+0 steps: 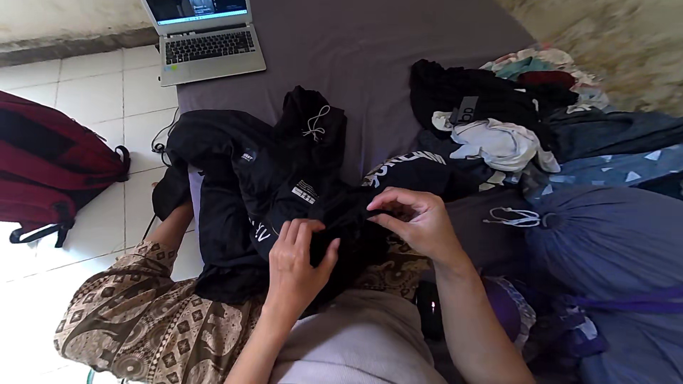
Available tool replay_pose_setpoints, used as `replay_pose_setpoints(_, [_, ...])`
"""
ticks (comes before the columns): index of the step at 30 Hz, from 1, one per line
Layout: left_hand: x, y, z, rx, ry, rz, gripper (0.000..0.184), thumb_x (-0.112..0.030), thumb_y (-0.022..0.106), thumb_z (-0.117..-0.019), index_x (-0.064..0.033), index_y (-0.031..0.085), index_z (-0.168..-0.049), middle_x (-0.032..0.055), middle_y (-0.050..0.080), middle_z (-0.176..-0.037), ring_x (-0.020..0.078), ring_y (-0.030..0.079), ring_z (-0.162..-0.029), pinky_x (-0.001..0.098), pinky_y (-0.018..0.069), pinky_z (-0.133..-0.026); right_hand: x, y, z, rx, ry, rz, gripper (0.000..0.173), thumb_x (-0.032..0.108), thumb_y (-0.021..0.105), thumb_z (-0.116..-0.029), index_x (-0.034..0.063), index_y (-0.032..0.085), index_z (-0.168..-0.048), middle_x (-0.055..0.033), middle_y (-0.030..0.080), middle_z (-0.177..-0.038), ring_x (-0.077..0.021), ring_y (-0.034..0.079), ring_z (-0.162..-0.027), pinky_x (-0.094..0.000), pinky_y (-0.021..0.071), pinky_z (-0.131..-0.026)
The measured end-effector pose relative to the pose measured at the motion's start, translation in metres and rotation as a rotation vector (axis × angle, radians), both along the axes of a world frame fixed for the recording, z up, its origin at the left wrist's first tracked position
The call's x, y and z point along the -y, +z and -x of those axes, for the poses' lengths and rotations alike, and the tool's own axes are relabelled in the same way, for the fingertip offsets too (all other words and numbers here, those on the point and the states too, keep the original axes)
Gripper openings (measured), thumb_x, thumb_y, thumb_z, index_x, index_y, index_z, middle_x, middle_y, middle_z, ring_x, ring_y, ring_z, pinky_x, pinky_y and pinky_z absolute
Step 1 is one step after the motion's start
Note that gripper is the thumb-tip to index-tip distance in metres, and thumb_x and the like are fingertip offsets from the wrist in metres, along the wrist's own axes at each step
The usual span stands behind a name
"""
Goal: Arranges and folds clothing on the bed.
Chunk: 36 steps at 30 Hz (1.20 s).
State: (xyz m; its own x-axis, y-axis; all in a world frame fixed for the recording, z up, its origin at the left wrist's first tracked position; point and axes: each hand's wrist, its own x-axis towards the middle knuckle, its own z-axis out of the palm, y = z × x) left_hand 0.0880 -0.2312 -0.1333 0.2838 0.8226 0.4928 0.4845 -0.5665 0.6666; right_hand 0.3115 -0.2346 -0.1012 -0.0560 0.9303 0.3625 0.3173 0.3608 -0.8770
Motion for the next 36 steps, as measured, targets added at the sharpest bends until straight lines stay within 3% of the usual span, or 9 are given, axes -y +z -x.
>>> replay_pose_setpoints(4, [-0.014,0.011,-0.017,0.042,-0.072,-0.057,0.034,-0.033,0.072,-0.0898,-0.0018,0.072,-0.103,0.0141,0.073,-0.101,0.0255,0.068,-0.091,0.0373,0.0513,-0.079,0.000,0.002,0.008,0.022,0.021,-0.008,0.012,0.011,0.074,-0.0879,-0.0001,0.073,-0.093,0.0055,0.072,-0.089,0.0100,0.063,-0.083,-0.0074,0.0518,-0.077])
replay_pose_setpoints(7, [-0.019,0.010,-0.024,0.102,-0.113,-0.037,0.014,-0.012,0.067,-0.0903,-0.0007,0.074,-0.094,0.0130,0.075,-0.093,0.0236,0.070,-0.088,0.0346,0.0536,-0.080,0.000,0.003,0.012,0.032,0.041,-0.014,0.014,0.012,0.074,-0.0890,-0.0010,0.072,-0.092,0.0035,0.073,-0.089,0.0091,0.064,-0.085,-0.0079,0.0525,-0.079])
replay_pose_setpoints(9, [-0.020,0.008,-0.022,0.212,-0.156,0.076,0.016,-0.004,0.058,-0.0947,0.0057,0.070,-0.096,0.0136,0.072,-0.089,0.0154,0.069,-0.085,0.0257,0.0541,-0.082,0.000,0.004,0.012,0.056,0.059,-0.008,0.018,0.015,0.067,-0.0961,-0.0031,0.071,-0.096,0.0023,0.072,-0.089,0.0111,0.062,-0.083,-0.0066,0.0503,-0.077])
replay_pose_setpoints(11, [-0.021,0.005,-0.015,0.399,-0.208,0.265,0.022,-0.004,0.046,-0.1019,0.0099,0.063,-0.100,0.0065,0.065,-0.082,0.0012,0.060,-0.076,0.0164,0.0499,-0.074,-0.001,0.005,0.010,0.098,0.074,0.031,0.030,0.015,0.049,-0.1063,-0.0061,0.069,-0.104,0.0013,0.069,-0.091,0.0129,0.055,-0.078,-0.0049,0.0453,-0.071])
replay_pose_setpoints(13, [-0.021,0.002,-0.010,0.548,-0.200,0.400,0.020,-0.006,0.040,-0.1042,0.0046,0.057,-0.100,-0.0069,0.055,-0.077,-0.0091,0.051,-0.071,0.0109,0.0438,-0.069,-0.002,0.005,0.009,0.121,0.094,0.106,0.039,0.017,0.035,-0.1105,-0.0057,0.066,-0.112,0.0010,0.068,-0.092,0.0109,0.054,-0.074,-0.0066,0.0442,-0.067])
replay_pose_setpoints(16, [-0.021,-0.002,-0.004,0.626,-0.151,0.454,0.018,-0.004,0.036,-0.1047,-0.0004,0.053,-0.100,-0.0110,0.054,-0.081,-0.0118,0.051,-0.075,0.0090,0.0440,-0.072,-0.003,0.004,0.012,0.136,0.128,0.186,0.042,0.021,0.030,-0.1121,-0.0033,0.064,-0.119,0.0019,0.067,-0.093,0.0083,0.056,-0.075,-0.0091,0.0457,-0.065])
replay_pose_setpoints(23, [-0.018,-0.012,-0.001,0.612,-0.074,0.429,0.020,-0.004,0.034,-0.1056,0.0039,0.052,-0.101,-0.0078,0.054,-0.086,-0.0123,0.052,-0.081,0.0084,0.0447,-0.077,-0.008,0.005,0.018,0.200,0.165,0.245,0.039,0.020,0.034,-0.1110,-0.0020,0.064,-0.122,-0.0009,0.068,-0.092,0.0050,0.057,-0.074,-0.0109,0.0457,-0.065])
replay_pose_setpoints(29, [-0.019,-0.015,-0.003,0.667,-0.048,0.488,0.020,-0.004,0.033,-0.1052,0.0020,0.052,-0.101,-0.0092,0.054,-0.087,-0.0117,0.053,-0.081,0.0091,0.0459,-0.078,-0.007,0.001,0.017,0.246,0.175,0.172,0.029,0.017,0.047,-0.1068,-0.0029,0.069,-0.106,-0.0064,0.068,-0.089,0.0036,0.057,-0.073,-0.0087,0.0447,-0.066])
replay_pose_setpoints(36, [-0.019,-0.015,-0.003,0.685,-0.048,0.518,0.019,-0.005,0.034,-0.1055,0.0001,0.052,-0.101,-0.0098,0.054,-0.088,-0.0115,0.054,-0.082,0.0099,0.0468,-0.078,-0.005,-0.005,0.015,0.288,0.173,0.133,0.023,0.022,0.070,-0.0928,-0.0001,0.073,-0.098,-0.0103,0.072,-0.095,-0.0044,0.062,-0.076,-0.0128,0.0468,-0.063])
